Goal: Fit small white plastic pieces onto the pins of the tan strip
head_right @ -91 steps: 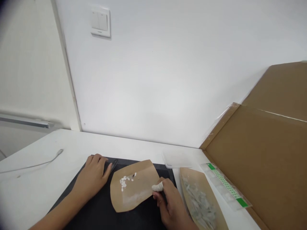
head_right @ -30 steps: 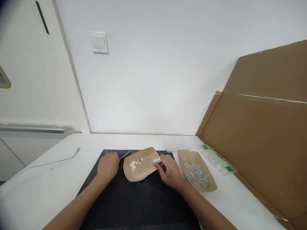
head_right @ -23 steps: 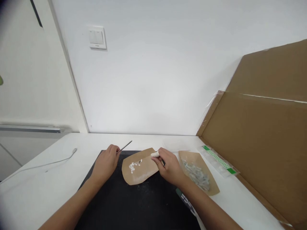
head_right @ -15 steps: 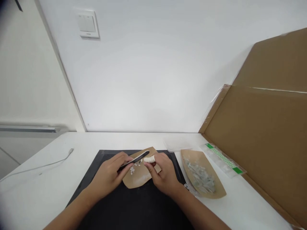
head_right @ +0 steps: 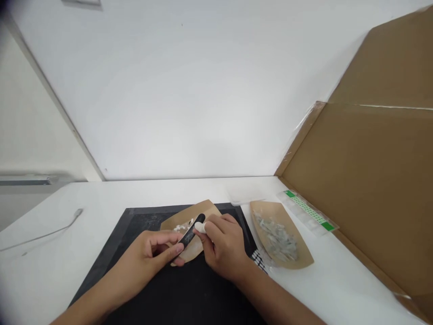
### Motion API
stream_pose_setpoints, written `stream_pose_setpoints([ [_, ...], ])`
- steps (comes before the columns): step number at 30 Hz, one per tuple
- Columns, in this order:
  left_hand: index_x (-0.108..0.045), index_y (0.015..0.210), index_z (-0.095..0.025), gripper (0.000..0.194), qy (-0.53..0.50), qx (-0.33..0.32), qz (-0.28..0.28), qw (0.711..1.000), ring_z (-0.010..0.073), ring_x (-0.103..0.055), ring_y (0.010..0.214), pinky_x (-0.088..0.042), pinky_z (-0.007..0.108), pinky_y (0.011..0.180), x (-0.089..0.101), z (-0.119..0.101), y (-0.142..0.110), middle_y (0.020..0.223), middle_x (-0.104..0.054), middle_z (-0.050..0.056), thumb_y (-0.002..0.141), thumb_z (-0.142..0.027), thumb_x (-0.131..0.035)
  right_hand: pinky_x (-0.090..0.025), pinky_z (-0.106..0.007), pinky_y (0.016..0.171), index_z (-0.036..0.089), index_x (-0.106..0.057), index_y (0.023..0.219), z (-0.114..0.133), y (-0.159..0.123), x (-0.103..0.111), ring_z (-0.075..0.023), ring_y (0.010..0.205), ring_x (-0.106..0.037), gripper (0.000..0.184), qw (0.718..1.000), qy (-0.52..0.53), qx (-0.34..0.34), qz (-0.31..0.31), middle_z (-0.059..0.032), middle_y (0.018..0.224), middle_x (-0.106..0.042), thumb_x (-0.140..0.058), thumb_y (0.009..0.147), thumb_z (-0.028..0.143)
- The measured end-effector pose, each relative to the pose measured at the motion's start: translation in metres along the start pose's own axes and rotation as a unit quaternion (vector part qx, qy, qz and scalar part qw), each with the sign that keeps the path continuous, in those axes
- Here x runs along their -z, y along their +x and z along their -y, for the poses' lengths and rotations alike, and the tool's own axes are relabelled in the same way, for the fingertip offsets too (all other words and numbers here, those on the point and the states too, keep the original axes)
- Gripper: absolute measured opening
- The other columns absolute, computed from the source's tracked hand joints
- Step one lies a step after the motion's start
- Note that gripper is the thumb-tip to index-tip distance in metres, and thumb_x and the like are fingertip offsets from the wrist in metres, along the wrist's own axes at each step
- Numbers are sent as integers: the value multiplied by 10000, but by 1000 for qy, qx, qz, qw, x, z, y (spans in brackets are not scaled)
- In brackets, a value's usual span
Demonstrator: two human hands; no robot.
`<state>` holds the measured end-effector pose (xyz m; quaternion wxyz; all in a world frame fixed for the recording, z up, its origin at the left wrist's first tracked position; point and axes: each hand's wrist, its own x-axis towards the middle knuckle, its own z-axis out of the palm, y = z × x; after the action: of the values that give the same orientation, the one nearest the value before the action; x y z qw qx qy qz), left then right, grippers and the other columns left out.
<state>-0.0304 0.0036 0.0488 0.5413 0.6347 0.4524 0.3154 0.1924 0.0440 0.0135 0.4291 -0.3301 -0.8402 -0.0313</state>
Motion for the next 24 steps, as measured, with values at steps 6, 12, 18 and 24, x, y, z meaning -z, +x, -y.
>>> stream_pose_setpoints([
  [6, -737, 1250, -215, 365, -75, 59, 37, 995, 239, -796, 906, -510, 254, 703, -1, 1, -1, 1121, -780, 82, 990, -448, -631, -296, -328, 636, 218, -491, 741, 5, 0, 2, -137, 629, -439, 276, 1000, -15, -11, 8, 11, 695, -542, -615, 977, 142],
  [12, -702, 1351, -232, 404, -80, 33, 44, 995, 188, -780, 737, -517, 254, 640, -4, 7, 3, 1130, -782, 94, 998, -408, -616, -315, -330, 635, 228, -440, 707, 4, -2, -4, -145, 611, -418, 323, 999, -24, -37, 32, 10, 666, -510, -588, 992, 203],
  [18, -715, 1354, -236, 436, -102, 39, 43, 993, 214, -775, 790, -561, 281, 665, -4, 0, -1, 1042, -797, 94, 972, -439, -660, -356, -309, 637, 225, -484, 721, 3, -2, -3, -150, 660, -487, 303, 996, 51, -67, 23, 0, 704, -539, -615, 995, 216],
  [24, -741, 1315, -171, 431, -101, 23, 26, 994, 143, -643, 632, -482, 241, 604, -4, 3, 3, 730, -765, 62, 976, -424, -664, -369, -295, 610, 227, -476, 728, 4, -5, -3, -143, 648, -491, 303, 991, 94, -90, 3, 7, 701, -525, -645, 978, 204],
])
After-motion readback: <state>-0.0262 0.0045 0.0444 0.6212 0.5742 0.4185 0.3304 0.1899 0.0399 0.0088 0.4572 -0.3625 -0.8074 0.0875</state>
